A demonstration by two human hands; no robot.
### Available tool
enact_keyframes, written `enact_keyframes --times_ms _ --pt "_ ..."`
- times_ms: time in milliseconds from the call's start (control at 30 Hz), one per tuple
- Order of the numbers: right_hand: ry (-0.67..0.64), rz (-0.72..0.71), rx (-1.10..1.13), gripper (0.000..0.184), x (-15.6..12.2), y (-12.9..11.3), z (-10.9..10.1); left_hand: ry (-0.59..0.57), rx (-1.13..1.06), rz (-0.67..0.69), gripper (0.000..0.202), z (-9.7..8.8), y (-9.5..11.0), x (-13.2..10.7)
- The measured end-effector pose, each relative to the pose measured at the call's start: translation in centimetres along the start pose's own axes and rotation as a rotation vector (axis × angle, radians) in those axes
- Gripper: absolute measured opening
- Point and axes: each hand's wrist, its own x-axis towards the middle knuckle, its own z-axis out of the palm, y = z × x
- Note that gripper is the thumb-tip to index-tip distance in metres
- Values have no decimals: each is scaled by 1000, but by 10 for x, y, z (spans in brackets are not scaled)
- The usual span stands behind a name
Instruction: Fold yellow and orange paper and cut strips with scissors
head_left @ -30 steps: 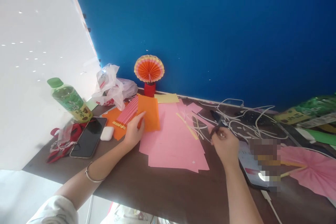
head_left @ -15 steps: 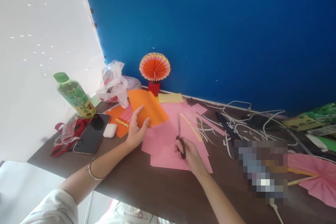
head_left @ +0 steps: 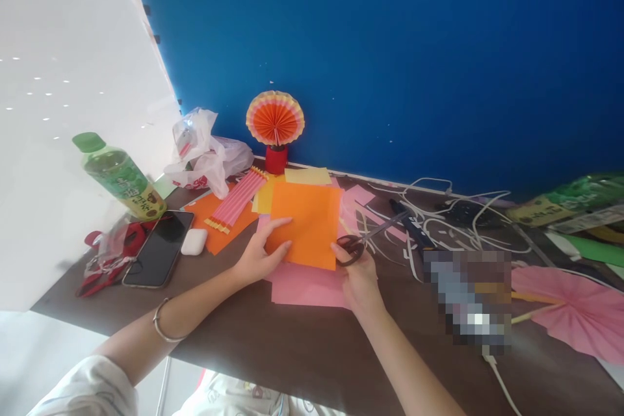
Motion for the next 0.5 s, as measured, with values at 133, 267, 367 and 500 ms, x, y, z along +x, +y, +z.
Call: enact_keyframes --times_ms 133,267,367,500 --pt "4 49 23 26 0 -3 2 9 27 7 36 -2 -3 3" --pt "-4 20 29 26 2 -3 2 13 19 -2 33 -3 -3 3" --pt "-20 7 -21 28 2 -4 1 19 59 -21 32 -3 -3 3" --pt "-53 55 -160 31 0 -9 0 147 113 -51 34 -3 -4 4"
